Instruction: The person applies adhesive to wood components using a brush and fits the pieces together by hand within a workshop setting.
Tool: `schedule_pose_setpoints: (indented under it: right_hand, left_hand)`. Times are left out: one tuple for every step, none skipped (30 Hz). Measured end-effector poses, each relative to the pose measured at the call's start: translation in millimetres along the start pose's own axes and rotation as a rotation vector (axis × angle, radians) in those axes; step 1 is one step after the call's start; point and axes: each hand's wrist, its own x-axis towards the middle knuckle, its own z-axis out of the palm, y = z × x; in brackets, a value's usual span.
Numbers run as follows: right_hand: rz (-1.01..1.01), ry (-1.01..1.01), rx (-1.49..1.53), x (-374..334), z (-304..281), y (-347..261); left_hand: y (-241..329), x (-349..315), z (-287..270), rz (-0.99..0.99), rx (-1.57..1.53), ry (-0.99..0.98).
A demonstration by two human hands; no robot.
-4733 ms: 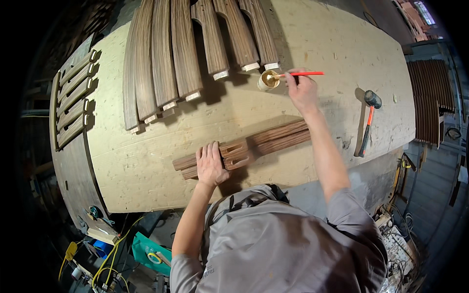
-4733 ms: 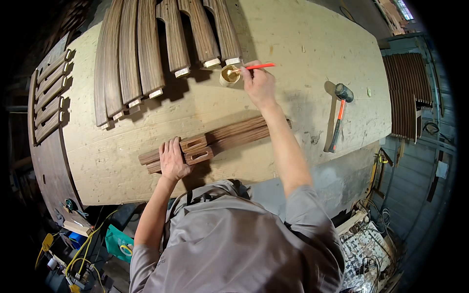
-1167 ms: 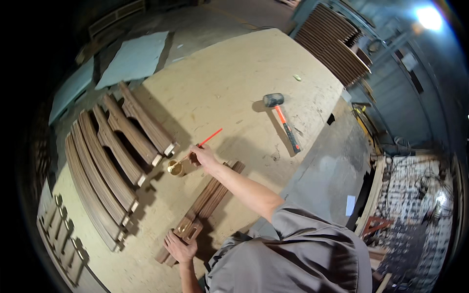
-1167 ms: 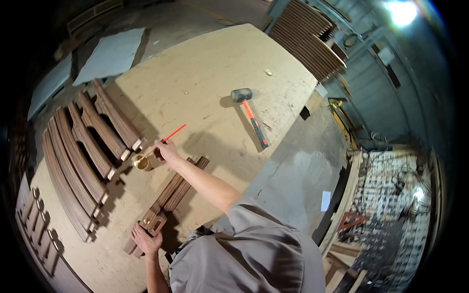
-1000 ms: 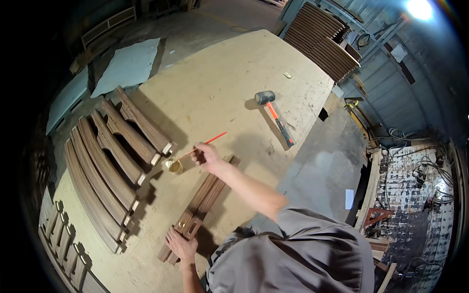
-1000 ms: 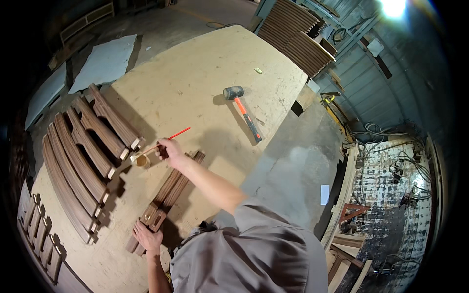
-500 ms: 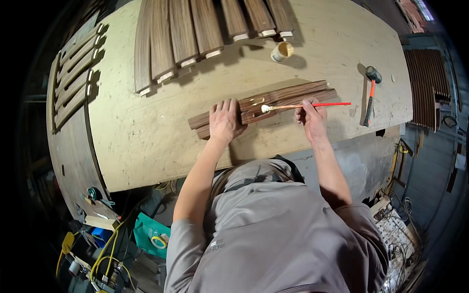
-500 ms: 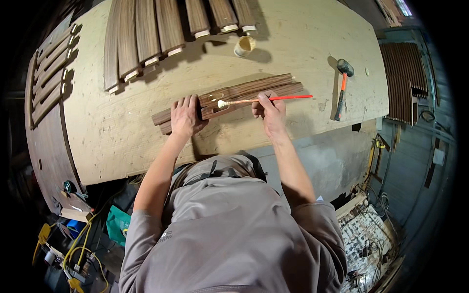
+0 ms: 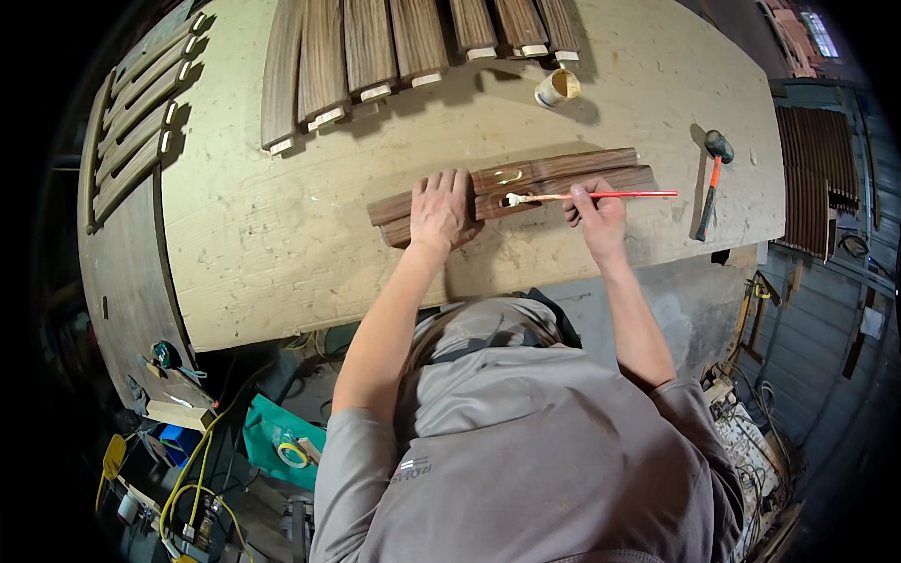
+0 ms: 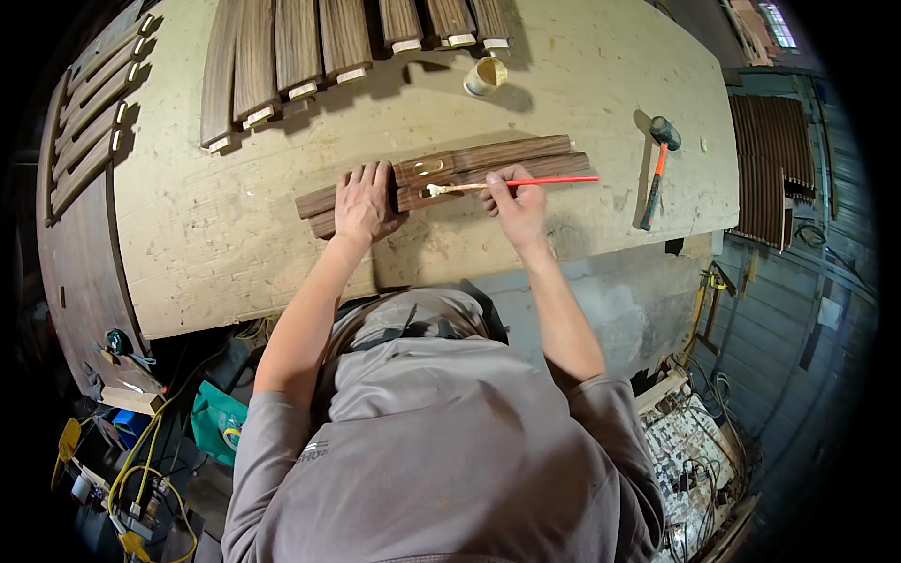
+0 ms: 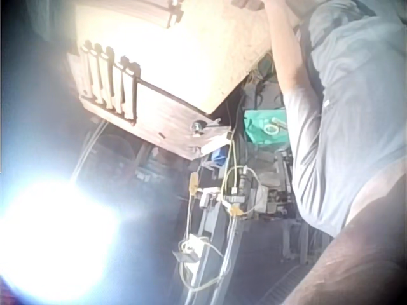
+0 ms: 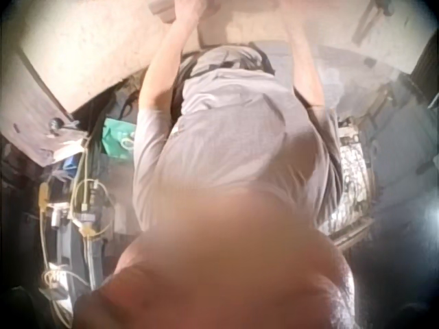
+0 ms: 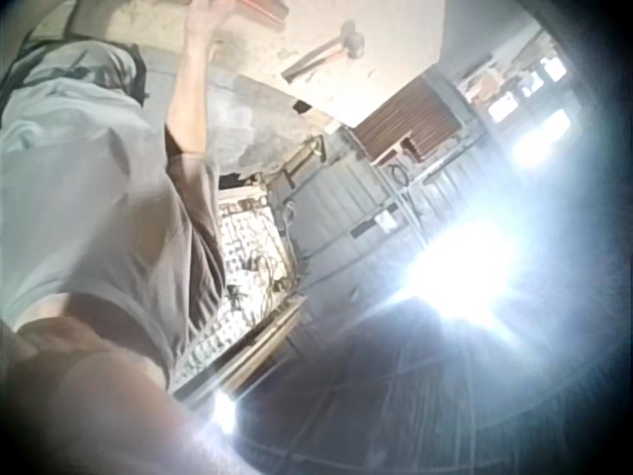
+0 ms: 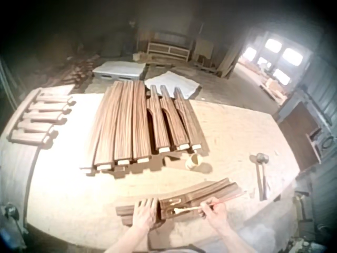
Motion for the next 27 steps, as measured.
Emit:
schedule_pose_setpoints:
  right_hand:
    - [-0.077, -0.008, -0.136, -2.1, 2.5, -2.1]
    - [-0.152, -0.019, -0.268, -3.9, 5.9, -3.7]
    - [-0.228, -0.030, -0.400, -5.7, 10.3, -6.7]
    - [-0.281, -0.067, -0.480, -7.0, 15.4, -11.9]
    - [-0.335, -0.107, -0.559, -8.0, 23.2, -23.0]
    - [-0.387, -0.141, -0.644, -10.0, 30.2, -35.1]
    - [-0.263, -0.195, -0.582, -13.8, 37.5, -45.2]
    - [-0.297, -0.216, -0.587, -12.4, 37.9, -44.1]
    - [-0.331, -0.238, -0.592, -9.2, 38.2, -41.0]
    - [-0.365, -0.261, -0.595, -7.6, 38.3, -40.0]
    - [-0.422, -0.251, -0.682, -6.8, 37.3, -42.0]
    - [-0.479, -0.241, -0.769, -5.9, 34.5, -45.1]
    - [-0.536, -0.231, -0.855, -5.3, 34.0, -47.4]
    - [-0.527, -0.234, -0.818, -6.5, 38.6, -47.8]
    - [-0.518, -0.238, -0.781, -8.4, 45.8, -47.7]
    - [-0.509, -0.241, -0.745, -9.6, 50.3, -47.4]
    - [-0.447, -0.239, -0.716, -9.3, 51.8, -45.3]
    - [-0.386, -0.237, -0.686, -7.5, 52.0, -42.2]
    - [-0.324, -0.233, -0.656, -5.7, 51.7, -41.1]
    - [-0.377, -0.219, -0.722, -4.1, 50.0, -42.0]
    - [-0.429, -0.204, -0.788, -2.4, 47.1, -43.0]
    - [-0.481, -0.189, -0.854, -1.8, 45.5, -44.0]
    - [-0.487, -0.189, -0.876, -2.5, 45.6, -45.9]
    - [-0.493, -0.190, -0.898, -3.9, 45.4, -49.4]
    - [-0.500, -0.192, -0.920, -5.4, 44.5, -53.7]
    - [-0.492, -0.152, -0.953, -6.0, 43.4, -61.3]
    - [-0.485, -0.112, -0.986, -7.2, 40.5, -71.0]
  left_hand:
    - [-1.0, -0.4, 1.0, 0.008, -0.001, 0.010]
    - [-1.6, -1.1, 1.9, 0.019, -0.013, 0.032]
    - [-2.2, -1.9, 2.8, 0.030, -0.025, 0.054]
    - [-2.9, -2.7, 3.4, 0.041, -0.037, 0.076]
    - [-4.3, -3.9, 3.2, 0.034, -0.039, 0.068]
    - [-4.7, -3.2, 2.1, 0.035, -0.047, 0.060]
    - [-4.5, -3.0, 1.2, 0.035, -0.054, 0.052]
    - [-4.0, -2.5, -0.1, 0.034, -0.061, 0.048]
    - [-3.7, -2.4, -1.4, 0.033, -0.068, 0.043]
    - [-3.5, -2.5, -2.5, 0.031, -0.075, 0.039]
    - [-3.7, -2.7, -2.7, 0.023, -0.086, 0.045]
    - [-3.2, -2.8, -2.8, 0.014, -0.097, 0.051]
    - [-2.8, -2.8, -3.1, 0.006, -0.108, 0.057]
    - [-2.5, -2.9, -2.7, 0.001, -0.108, 0.056]
    - [-2.1, -3.0, -2.0, -0.003, -0.108, 0.054]
    - [-1.8, -3.0, -1.3, -0.007, -0.107, 0.053]
    - [-2.1, -3.3, -0.5, -0.001, -0.110, 0.055]
    - [-2.2, -3.4, 0.2, 0.004, -0.112, 0.058]
    - [-2.7, -3.3, 0.6, 0.011, -0.114, 0.059]
    - [-3.4, -3.6, -0.4, 0.007, -0.116, 0.052]
    - [-3.7, -3.9, -1.6, 0.002, -0.117, 0.045]
    - [-3.6, -4.1, -2.4, -0.002, -0.119, 0.038]
    - [-3.8, -3.9, -2.5, 0.002, -0.116, 0.043]
    - [-3.7, -4.0, -2.0, 0.004, -0.113, 0.048]
    - [-2.7, -3.9, -1.7, 0.006, -0.111, 0.055]
    - [-1.7, -2.5, -3.3, -0.007, -0.116, 0.033]
    - [0.3, -1.4, -5.1, -0.021, -0.121, 0.013]
